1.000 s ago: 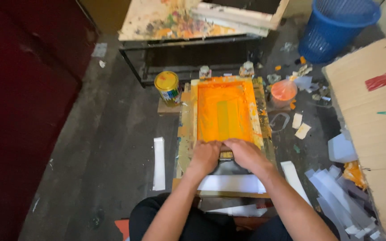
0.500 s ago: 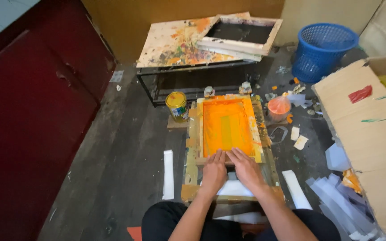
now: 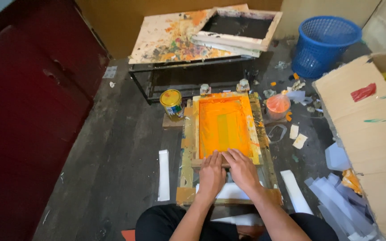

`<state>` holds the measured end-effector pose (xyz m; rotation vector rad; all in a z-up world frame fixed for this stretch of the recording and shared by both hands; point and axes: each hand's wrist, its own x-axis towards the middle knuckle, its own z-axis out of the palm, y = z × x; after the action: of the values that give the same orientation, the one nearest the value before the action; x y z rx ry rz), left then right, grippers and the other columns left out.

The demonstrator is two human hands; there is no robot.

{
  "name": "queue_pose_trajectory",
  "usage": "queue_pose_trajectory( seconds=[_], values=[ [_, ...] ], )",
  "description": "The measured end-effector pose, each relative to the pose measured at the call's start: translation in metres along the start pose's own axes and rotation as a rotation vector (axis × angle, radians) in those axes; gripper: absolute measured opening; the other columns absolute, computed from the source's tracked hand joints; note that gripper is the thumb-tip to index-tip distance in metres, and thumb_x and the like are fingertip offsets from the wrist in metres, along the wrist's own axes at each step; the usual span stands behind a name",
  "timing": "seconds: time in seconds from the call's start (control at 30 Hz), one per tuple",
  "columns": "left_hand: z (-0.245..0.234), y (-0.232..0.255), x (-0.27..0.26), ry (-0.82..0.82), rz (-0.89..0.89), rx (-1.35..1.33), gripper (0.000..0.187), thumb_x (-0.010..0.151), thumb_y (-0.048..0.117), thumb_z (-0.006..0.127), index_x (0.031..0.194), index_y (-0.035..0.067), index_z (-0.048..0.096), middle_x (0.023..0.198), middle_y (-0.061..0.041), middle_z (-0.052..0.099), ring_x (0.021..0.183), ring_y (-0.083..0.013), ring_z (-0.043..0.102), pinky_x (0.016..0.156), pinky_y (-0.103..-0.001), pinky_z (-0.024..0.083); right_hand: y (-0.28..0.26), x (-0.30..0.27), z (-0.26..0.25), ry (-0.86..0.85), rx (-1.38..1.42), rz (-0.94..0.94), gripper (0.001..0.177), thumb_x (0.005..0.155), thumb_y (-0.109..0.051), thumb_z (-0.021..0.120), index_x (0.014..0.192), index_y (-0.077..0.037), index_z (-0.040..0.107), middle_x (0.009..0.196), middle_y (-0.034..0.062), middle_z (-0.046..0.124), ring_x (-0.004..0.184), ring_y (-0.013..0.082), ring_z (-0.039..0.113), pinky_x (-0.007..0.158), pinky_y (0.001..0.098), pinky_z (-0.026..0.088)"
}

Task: The person sits on the floor and uses a squeegee to pull orange ink across a screen printing frame, transferring the design onto a white sheet of paper placed underneath. The person repeats this process multiple times, lifting the screen to reveal the printed paper and placing a new sheet for the next print.

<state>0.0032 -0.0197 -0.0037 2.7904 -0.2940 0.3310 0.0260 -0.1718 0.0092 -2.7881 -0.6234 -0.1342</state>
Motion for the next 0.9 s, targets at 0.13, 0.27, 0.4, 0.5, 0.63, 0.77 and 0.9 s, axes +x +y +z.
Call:
queue_pose_trajectory(
  seconds=[0.13,0.27,0.4,0.5,0.63,0.77,0.9],
  values=[
    [0.008,-0.003,0.002,0.072,0.048,0.053,0.058,0.083,0.019,0.068,0.139,0.004,0.063,0.141,-0.014,0.063,0.121,-0.0355,0.065,0.109,-0.051,0.045,-0.001,0.006,0.000,0.062,-0.025,-0.047,0.067,0.080,-0.002,0.075,0.142,-0.018,0.057,0.139,0.0119,0.061,0.137,0.0298,0.054,0.105,0.0443,0.050],
    [0.010,-0.006,0.009,0.137,0.125,0.161,0.053,0.083,0.024,0.064,0.134,0.008,0.065,0.133,-0.013,0.067,0.114,-0.0326,0.068,0.101,-0.047,0.050,0.000,0.012,0.002,0.117,-0.032,-0.077,0.056,0.083,0.000,0.069,0.137,-0.015,0.062,0.132,0.0106,0.065,0.130,0.0279,0.059,0.097,0.0419,0.054],
    [0.019,-0.021,0.022,0.192,0.238,0.197,0.035,0.090,0.021,0.056,0.121,0.010,0.070,0.116,-0.011,0.072,0.100,-0.0295,0.071,0.087,-0.043,0.052,0.010,0.019,0.017,0.147,-0.027,-0.088,0.047,0.084,0.000,0.070,0.128,-0.015,0.068,0.124,0.0053,0.068,0.125,0.0235,0.060,0.090,0.0370,0.054],
    [0.001,-0.026,0.036,0.160,0.296,0.192,0.035,0.094,0.014,0.053,0.123,0.009,0.071,0.117,-0.012,0.073,0.100,-0.0288,0.071,0.090,-0.043,0.050,0.028,0.038,0.028,0.042,0.021,-0.128,0.045,0.090,-0.003,0.060,0.133,-0.015,0.065,0.131,0.0073,0.066,0.130,0.0283,0.057,0.099,0.0423,0.052],
    [-0.001,-0.035,0.077,0.218,0.292,0.221,0.033,0.093,0.011,0.059,0.125,0.009,0.071,0.119,-0.013,0.072,0.099,-0.0285,0.069,0.086,-0.042,0.050,0.031,0.072,0.005,0.033,0.097,-0.108,0.050,0.093,0.002,0.053,0.139,-0.013,0.063,0.134,0.0129,0.065,0.127,0.0321,0.059,0.101,0.0446,0.051],
    [0.013,-0.054,0.131,0.276,0.320,0.292,0.034,0.093,0.010,0.057,0.124,0.011,0.069,0.119,-0.011,0.072,0.104,-0.0275,0.068,0.083,-0.040,0.051,0.050,0.120,0.000,0.061,0.048,-0.182,0.052,0.090,0.005,0.054,0.142,-0.003,0.058,0.141,0.0195,0.060,0.136,0.0377,0.053,0.108,0.0486,0.047],
    [0.047,-0.075,0.172,0.308,0.275,0.372,0.035,0.092,0.015,0.059,0.125,0.013,0.069,0.119,-0.008,0.072,0.104,-0.0242,0.067,0.081,-0.036,0.051,0.064,0.159,0.012,0.097,0.025,-0.154,0.048,0.094,0.011,0.048,0.139,0.000,0.061,0.139,0.0203,0.061,0.137,0.0363,0.052,0.112,0.0449,0.044]
  ],
)
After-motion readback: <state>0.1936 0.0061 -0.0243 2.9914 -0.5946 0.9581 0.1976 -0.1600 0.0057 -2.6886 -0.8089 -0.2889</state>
